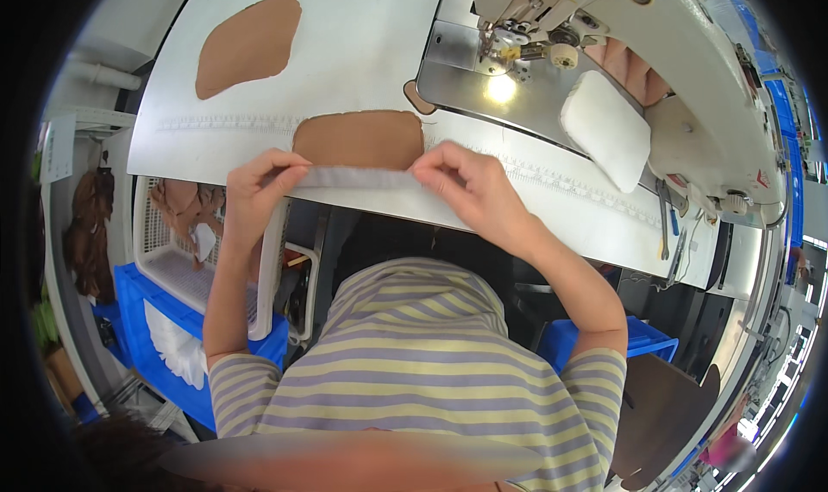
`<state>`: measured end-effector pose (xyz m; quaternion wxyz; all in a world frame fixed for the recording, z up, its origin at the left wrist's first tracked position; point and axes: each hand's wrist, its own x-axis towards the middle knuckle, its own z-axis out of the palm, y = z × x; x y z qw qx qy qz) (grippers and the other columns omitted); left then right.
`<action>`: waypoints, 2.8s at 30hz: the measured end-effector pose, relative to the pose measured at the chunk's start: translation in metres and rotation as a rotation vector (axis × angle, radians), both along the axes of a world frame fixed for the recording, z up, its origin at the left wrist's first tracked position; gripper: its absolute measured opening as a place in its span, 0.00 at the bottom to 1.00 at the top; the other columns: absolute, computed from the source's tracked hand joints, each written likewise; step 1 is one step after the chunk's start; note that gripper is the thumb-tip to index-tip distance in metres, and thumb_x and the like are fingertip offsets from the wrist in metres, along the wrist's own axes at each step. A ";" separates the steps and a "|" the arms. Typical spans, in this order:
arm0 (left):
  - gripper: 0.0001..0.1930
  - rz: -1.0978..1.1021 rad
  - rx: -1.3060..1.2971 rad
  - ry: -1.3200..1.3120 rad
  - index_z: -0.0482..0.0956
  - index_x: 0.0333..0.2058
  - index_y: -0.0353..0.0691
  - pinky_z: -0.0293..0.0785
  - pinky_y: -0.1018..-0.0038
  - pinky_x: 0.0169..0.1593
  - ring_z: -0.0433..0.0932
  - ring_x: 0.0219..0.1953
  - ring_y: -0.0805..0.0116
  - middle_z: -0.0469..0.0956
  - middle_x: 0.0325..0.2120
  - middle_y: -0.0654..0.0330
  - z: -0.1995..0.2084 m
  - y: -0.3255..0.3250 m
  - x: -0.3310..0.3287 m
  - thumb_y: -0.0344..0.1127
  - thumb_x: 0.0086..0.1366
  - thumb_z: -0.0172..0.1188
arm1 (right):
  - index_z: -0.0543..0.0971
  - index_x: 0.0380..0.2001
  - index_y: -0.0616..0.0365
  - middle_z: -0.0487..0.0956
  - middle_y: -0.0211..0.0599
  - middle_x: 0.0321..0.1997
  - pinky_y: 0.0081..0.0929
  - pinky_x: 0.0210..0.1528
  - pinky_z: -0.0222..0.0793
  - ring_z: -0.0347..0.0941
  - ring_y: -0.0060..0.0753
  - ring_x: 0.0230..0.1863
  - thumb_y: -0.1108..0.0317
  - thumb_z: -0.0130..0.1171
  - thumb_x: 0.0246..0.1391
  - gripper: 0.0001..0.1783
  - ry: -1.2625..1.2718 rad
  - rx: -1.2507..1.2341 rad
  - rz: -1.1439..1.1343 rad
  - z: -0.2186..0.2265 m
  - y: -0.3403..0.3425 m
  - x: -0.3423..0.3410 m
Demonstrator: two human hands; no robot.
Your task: Sewing brown leather patches onto white fabric liners using an industrial sewing machine.
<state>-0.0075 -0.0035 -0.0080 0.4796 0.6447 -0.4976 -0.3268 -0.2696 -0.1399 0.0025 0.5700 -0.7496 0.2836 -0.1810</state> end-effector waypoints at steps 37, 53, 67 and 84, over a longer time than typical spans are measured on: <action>0.31 -0.126 -0.149 -0.762 0.76 0.56 0.47 0.58 0.52 0.64 0.59 0.67 0.52 0.67 0.62 0.56 -0.006 -0.006 0.024 0.59 0.59 0.61 | 0.70 0.60 0.56 0.67 0.40 0.65 0.46 0.62 0.59 0.62 0.50 0.63 0.46 0.63 0.51 0.38 0.235 -1.028 0.055 -0.011 -0.012 0.003; 0.48 -0.172 0.067 -0.700 0.66 0.64 0.51 0.44 0.44 0.69 0.42 0.73 0.45 0.52 0.70 0.53 0.000 0.003 0.056 0.62 0.46 0.71 | 0.59 0.67 0.59 0.57 0.47 0.72 0.54 0.70 0.48 0.48 0.58 0.73 0.35 0.67 0.41 0.57 0.315 -0.867 0.030 -0.015 -0.013 -0.004; 0.13 0.423 -0.187 0.511 0.75 0.48 0.28 0.76 0.82 0.44 0.81 0.43 0.71 0.81 0.44 0.55 0.019 0.078 0.063 0.24 0.64 0.59 | 0.74 0.56 0.58 0.71 0.42 0.64 0.43 0.70 0.53 0.57 0.52 0.70 0.73 0.64 0.50 0.27 0.117 -0.749 -0.165 -0.019 -0.013 -0.010; 0.09 0.929 0.859 0.601 0.74 0.37 0.36 0.79 0.67 0.37 0.83 0.36 0.59 0.79 0.35 0.53 -0.203 0.246 0.127 0.26 0.59 0.64 | 0.74 0.56 0.58 0.71 0.41 0.64 0.42 0.70 0.51 0.55 0.50 0.71 0.72 0.61 0.55 0.24 0.182 -0.684 -0.107 -0.012 -0.009 -0.007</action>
